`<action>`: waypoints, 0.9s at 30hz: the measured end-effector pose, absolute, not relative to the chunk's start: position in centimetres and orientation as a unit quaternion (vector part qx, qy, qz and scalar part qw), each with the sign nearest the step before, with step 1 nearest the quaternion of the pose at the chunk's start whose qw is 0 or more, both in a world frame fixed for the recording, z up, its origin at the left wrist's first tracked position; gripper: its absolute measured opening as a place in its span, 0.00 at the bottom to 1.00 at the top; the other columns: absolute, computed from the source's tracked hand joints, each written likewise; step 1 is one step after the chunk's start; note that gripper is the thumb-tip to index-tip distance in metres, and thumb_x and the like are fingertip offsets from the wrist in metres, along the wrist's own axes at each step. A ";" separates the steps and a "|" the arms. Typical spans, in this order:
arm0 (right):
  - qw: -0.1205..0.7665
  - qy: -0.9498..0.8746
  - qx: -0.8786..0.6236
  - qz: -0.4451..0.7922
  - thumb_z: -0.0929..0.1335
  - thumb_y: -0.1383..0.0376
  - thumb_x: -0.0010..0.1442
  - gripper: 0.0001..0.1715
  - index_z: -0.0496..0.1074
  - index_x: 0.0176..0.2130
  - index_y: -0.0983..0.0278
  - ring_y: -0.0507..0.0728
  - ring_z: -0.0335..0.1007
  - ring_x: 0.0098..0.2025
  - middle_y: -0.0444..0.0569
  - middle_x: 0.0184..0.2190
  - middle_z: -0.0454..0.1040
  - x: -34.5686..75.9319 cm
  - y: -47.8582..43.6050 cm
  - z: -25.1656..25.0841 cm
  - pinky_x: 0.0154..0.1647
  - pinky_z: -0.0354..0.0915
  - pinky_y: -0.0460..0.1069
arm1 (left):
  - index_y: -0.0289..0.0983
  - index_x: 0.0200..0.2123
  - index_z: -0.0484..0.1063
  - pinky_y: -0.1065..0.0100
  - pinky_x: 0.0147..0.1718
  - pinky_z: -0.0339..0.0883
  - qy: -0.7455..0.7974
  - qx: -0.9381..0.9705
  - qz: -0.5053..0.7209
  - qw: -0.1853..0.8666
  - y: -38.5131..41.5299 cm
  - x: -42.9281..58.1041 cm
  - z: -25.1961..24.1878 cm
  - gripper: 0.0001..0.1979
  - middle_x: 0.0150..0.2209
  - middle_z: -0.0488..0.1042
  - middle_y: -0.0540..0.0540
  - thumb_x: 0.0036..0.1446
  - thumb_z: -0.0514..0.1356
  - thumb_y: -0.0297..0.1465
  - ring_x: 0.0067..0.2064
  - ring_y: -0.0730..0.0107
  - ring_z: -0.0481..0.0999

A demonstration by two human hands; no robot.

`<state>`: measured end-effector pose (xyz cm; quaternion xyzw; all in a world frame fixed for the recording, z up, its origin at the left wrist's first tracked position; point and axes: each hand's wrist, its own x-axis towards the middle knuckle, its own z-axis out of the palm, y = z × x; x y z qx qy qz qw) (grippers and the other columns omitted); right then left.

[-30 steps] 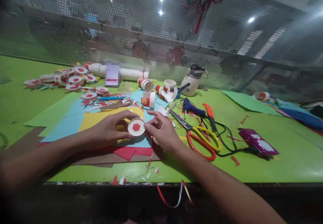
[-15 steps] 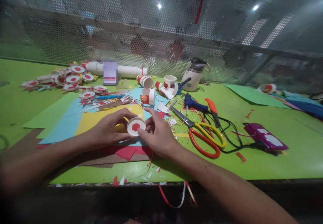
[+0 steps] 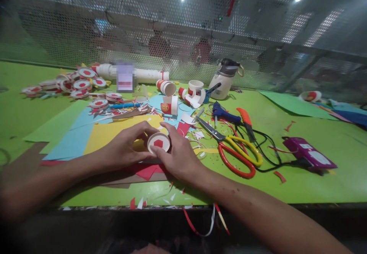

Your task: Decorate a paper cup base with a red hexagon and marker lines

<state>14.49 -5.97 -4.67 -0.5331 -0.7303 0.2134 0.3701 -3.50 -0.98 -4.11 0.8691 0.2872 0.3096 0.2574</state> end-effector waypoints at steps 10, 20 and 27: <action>0.373 -0.716 -0.533 0.255 0.68 0.66 0.57 0.30 0.61 0.58 0.64 0.58 0.71 0.41 0.53 0.46 0.75 14.4 -5.9 -4.4 0.43 0.65 0.55 | 0.36 0.41 0.67 0.66 0.35 0.68 0.282 0.875 0.312 0.239 -1.4 -3.3 -4.0 0.15 0.37 0.72 0.48 0.51 0.65 0.31 0.36 0.69 0.72; 0.413 -0.627 -0.506 0.425 0.70 0.65 0.54 0.34 0.59 0.59 0.61 0.55 0.71 0.34 0.46 0.34 0.74 14.5 -5.7 -4.0 0.35 0.68 0.51 | 0.37 0.44 0.65 0.66 0.36 0.68 0.264 0.882 0.328 0.209 -1.4 -3.4 -4.3 0.17 0.39 0.72 0.47 0.52 0.66 0.34 0.38 0.68 0.72; 0.433 -0.598 -0.481 0.472 0.69 0.66 0.55 0.28 0.63 0.55 0.62 0.55 0.72 0.35 0.46 0.35 0.75 14.6 -5.6 -3.9 0.37 0.68 0.51 | 0.36 0.45 0.66 0.66 0.37 0.67 0.250 0.889 0.312 0.224 -1.5 -3.5 -4.2 0.19 0.40 0.71 0.47 0.52 0.66 0.35 0.39 0.68 0.72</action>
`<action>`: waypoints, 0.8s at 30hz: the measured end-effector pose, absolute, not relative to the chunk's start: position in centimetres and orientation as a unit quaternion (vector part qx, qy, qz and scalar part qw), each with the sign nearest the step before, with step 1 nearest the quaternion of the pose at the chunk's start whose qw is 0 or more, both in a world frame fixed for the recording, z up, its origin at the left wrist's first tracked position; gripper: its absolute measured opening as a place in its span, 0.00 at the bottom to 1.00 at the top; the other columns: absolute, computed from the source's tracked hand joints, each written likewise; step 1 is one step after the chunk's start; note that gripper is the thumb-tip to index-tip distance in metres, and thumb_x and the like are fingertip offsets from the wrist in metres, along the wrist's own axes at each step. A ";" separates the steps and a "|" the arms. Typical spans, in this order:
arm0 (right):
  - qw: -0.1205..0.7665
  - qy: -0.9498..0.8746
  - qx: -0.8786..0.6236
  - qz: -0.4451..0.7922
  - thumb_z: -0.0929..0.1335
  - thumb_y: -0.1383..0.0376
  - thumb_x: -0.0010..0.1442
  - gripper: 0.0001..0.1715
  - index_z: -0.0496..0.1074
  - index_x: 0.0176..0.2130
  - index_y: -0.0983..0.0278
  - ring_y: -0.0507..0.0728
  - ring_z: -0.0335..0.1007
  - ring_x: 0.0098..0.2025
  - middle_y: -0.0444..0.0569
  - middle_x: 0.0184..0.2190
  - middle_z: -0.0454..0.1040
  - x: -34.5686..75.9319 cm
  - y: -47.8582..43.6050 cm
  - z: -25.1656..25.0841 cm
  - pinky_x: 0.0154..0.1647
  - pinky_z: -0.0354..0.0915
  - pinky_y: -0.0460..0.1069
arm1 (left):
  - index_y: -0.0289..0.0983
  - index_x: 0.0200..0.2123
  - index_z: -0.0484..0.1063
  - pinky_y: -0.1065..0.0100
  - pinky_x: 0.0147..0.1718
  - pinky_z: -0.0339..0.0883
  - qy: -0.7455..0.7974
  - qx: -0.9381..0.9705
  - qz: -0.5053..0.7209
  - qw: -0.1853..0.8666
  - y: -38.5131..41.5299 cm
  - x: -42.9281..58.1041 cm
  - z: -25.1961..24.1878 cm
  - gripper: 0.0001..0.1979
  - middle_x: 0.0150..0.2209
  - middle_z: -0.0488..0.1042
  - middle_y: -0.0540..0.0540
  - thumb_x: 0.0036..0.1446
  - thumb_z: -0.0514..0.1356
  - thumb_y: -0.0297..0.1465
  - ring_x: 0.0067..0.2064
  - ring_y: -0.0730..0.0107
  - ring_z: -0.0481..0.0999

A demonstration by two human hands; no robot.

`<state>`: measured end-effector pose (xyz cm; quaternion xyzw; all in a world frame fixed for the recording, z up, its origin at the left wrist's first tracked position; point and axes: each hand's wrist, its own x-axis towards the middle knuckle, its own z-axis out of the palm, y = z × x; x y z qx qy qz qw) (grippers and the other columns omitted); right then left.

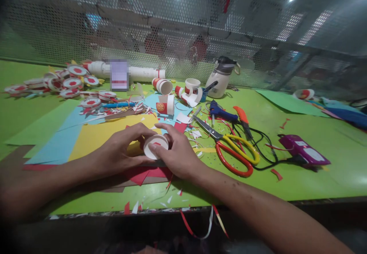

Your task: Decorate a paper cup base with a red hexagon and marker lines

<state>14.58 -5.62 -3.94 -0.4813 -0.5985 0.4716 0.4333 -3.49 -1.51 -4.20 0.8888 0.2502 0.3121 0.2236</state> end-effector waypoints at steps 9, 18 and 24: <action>0.442 -0.583 -0.485 0.479 0.69 0.64 0.57 0.24 0.64 0.53 0.62 0.52 0.68 0.28 0.42 0.28 0.72 14.8 -5.7 -3.5 0.30 0.65 0.48 | 0.35 0.45 0.68 0.65 0.37 0.70 0.260 0.856 0.329 0.303 -1.3 -3.5 -4.2 0.21 0.40 0.73 0.45 0.50 0.67 0.34 0.38 0.67 0.73; 0.494 -0.552 -0.477 0.472 0.65 0.57 0.62 0.15 0.70 0.45 0.62 0.50 0.65 0.24 0.41 0.22 0.69 15.9 -5.6 -2.9 0.26 0.62 0.46 | 0.36 0.49 0.70 0.61 0.45 0.70 0.262 0.772 0.330 0.476 -0.6 -4.0 -3.5 0.22 0.47 0.73 0.43 0.50 0.67 0.29 0.47 0.62 0.74; 0.483 -0.582 -0.477 0.448 0.67 0.61 0.60 0.15 0.69 0.46 0.64 0.51 0.66 0.25 0.40 0.22 0.68 15.8 -5.7 -3.1 0.28 0.62 0.47 | 0.36 0.52 0.69 0.59 0.47 0.69 0.277 0.749 0.318 0.511 -0.7 -4.0 -3.5 0.24 0.49 0.72 0.43 0.50 0.67 0.26 0.48 0.60 0.73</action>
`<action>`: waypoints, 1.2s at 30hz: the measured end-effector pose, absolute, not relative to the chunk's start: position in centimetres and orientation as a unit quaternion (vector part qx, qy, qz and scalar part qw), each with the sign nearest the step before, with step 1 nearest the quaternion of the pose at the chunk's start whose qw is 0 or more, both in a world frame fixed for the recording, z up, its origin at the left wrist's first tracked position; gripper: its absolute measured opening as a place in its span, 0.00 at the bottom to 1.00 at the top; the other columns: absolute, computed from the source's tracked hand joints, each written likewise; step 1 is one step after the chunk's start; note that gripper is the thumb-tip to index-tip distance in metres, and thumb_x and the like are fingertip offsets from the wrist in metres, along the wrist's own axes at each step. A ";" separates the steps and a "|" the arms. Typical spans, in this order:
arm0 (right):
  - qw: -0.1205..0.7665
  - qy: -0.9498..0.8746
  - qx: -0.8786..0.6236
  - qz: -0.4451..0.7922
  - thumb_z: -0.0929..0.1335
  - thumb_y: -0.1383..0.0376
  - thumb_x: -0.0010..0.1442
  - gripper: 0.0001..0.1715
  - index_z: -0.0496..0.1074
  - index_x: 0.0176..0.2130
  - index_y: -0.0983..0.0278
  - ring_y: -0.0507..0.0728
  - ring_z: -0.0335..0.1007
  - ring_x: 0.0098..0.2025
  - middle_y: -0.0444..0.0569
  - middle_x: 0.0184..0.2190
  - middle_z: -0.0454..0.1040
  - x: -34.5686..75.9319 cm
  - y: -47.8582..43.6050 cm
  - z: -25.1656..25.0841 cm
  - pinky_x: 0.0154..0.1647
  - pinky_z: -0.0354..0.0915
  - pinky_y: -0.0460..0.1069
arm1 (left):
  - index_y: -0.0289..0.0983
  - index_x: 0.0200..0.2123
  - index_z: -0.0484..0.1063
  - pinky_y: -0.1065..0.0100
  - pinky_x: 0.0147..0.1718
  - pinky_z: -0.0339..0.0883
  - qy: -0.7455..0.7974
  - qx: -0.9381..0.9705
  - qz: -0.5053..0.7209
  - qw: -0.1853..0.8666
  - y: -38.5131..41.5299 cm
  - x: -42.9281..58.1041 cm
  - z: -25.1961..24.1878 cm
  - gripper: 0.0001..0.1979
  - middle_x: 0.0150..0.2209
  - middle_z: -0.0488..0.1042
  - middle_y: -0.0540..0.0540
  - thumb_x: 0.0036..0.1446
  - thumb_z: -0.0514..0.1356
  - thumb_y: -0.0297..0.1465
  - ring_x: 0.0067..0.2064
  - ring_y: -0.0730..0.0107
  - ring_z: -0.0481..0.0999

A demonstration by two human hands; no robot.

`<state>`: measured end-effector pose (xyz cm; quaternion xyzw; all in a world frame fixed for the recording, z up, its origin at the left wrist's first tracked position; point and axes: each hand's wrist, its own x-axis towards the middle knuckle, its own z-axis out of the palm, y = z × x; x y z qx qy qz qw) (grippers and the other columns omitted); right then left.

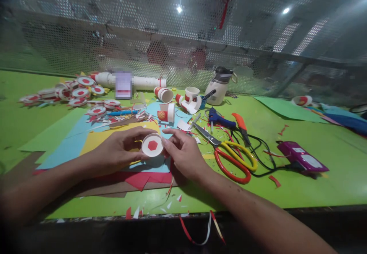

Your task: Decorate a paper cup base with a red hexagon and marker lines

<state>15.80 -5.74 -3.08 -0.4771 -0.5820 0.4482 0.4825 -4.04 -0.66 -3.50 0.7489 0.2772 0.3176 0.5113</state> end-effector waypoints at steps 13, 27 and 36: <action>0.492 -0.559 -0.478 0.465 0.69 0.62 0.56 0.17 0.69 0.46 0.63 0.51 0.67 0.26 0.39 0.22 0.68 16.4 -4.9 -3.1 0.29 0.63 0.49 | 0.35 0.49 0.72 0.68 0.39 0.68 0.300 0.499 0.306 0.753 -0.9 -3.9 -3.4 0.20 0.40 0.76 0.42 0.52 0.67 0.28 0.38 0.69 0.75; 0.490 -0.620 -0.476 0.386 0.67 0.63 0.57 0.19 0.69 0.48 0.66 0.50 0.67 0.25 0.39 0.23 0.69 16.1 -3.9 -3.9 0.29 0.65 0.47 | 0.36 0.35 0.75 0.70 0.37 0.68 0.313 0.446 0.288 0.788 -1.0 -3.8 -3.1 0.06 0.35 0.77 0.45 0.52 0.66 0.30 0.36 0.69 0.74; 0.393 -0.642 -0.641 0.153 0.62 0.60 0.65 0.16 0.73 0.35 0.69 0.53 0.71 0.31 0.48 0.28 0.74 22.4 -0.4 0.0 0.34 0.69 0.50 | 0.37 0.30 0.78 0.73 0.32 0.69 0.384 0.472 0.391 0.690 1.4 -4.9 -2.8 0.08 0.35 0.76 0.46 0.45 0.70 0.33 0.33 0.72 0.72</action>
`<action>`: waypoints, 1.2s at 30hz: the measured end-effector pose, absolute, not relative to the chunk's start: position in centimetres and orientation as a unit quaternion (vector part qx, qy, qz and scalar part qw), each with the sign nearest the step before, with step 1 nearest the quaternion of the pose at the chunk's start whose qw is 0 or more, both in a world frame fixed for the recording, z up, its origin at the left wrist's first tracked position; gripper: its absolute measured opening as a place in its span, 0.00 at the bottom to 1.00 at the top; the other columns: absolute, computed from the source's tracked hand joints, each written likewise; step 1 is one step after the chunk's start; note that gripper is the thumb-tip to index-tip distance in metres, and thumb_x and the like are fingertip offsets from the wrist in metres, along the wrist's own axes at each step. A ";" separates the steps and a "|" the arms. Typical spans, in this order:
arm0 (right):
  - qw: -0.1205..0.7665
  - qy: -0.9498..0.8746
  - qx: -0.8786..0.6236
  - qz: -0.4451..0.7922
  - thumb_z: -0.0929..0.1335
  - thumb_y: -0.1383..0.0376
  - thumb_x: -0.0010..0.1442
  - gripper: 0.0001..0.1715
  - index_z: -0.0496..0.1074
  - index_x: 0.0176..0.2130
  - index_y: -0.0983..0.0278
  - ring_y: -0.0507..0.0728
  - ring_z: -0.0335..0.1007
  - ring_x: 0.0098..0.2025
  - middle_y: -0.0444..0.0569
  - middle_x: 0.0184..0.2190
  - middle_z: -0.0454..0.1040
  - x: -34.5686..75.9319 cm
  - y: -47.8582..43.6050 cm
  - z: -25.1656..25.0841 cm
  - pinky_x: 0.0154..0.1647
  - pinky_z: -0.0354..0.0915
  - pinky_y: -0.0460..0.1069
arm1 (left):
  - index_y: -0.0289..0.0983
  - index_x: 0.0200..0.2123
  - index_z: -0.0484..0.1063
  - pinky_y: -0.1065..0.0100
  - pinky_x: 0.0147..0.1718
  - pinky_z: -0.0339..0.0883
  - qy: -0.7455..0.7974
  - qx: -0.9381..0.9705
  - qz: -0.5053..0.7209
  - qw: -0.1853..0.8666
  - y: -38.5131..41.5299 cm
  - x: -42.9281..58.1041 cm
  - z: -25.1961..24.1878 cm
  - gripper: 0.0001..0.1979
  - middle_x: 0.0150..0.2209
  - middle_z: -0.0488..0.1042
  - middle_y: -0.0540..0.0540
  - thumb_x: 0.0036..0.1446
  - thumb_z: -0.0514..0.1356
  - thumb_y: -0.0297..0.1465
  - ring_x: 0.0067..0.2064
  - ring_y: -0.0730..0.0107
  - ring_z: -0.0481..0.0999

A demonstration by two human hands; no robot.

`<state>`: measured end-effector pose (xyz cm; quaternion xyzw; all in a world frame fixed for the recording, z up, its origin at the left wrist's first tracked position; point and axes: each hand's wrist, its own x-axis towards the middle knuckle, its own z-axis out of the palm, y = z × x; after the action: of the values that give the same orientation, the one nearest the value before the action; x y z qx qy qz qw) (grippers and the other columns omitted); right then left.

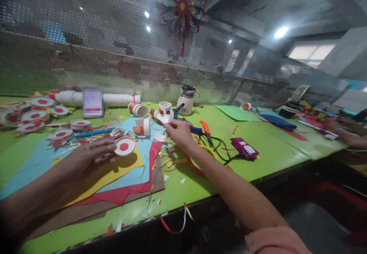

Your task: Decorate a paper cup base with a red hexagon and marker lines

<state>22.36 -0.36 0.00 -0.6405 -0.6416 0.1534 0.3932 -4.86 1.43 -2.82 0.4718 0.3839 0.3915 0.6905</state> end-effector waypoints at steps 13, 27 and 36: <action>-0.123 -0.793 -0.593 -0.062 0.67 0.62 0.64 0.17 0.69 0.51 0.67 0.59 0.71 0.47 0.54 0.50 0.71 25.1 7.5 -0.8 0.46 0.69 0.57 | 0.36 0.44 0.76 0.72 0.28 0.63 0.359 0.577 0.325 0.658 -0.4 -4.5 -3.7 0.15 0.28 0.72 0.46 0.51 0.62 0.32 0.29 0.74 0.69; -0.155 -0.803 -0.533 -0.217 0.66 0.62 0.64 0.17 0.69 0.50 0.67 0.58 0.71 0.46 0.53 0.49 0.71 26.8 8.4 -0.5 0.45 0.70 0.57 | 0.34 0.49 0.72 0.66 0.33 0.63 0.358 0.812 0.232 0.398 0.1 -4.4 -3.3 0.26 0.38 0.75 0.41 0.45 0.65 0.33 0.36 0.62 0.73; 0.081 -0.768 -0.591 -0.234 0.61 0.71 0.61 0.11 0.71 0.39 0.71 0.63 0.67 0.43 0.61 0.40 0.72 27.9 7.4 2.7 0.38 0.61 0.54 | 0.34 0.50 0.71 0.67 0.32 0.60 0.348 0.853 0.214 0.324 0.5 -4.5 -4.0 0.30 0.37 0.69 0.44 0.45 0.66 0.43 0.33 0.65 0.68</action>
<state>27.86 7.38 2.74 -0.5913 -0.7676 -0.2337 0.0811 -4.55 0.49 -4.01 0.8533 0.3480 0.2142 0.3237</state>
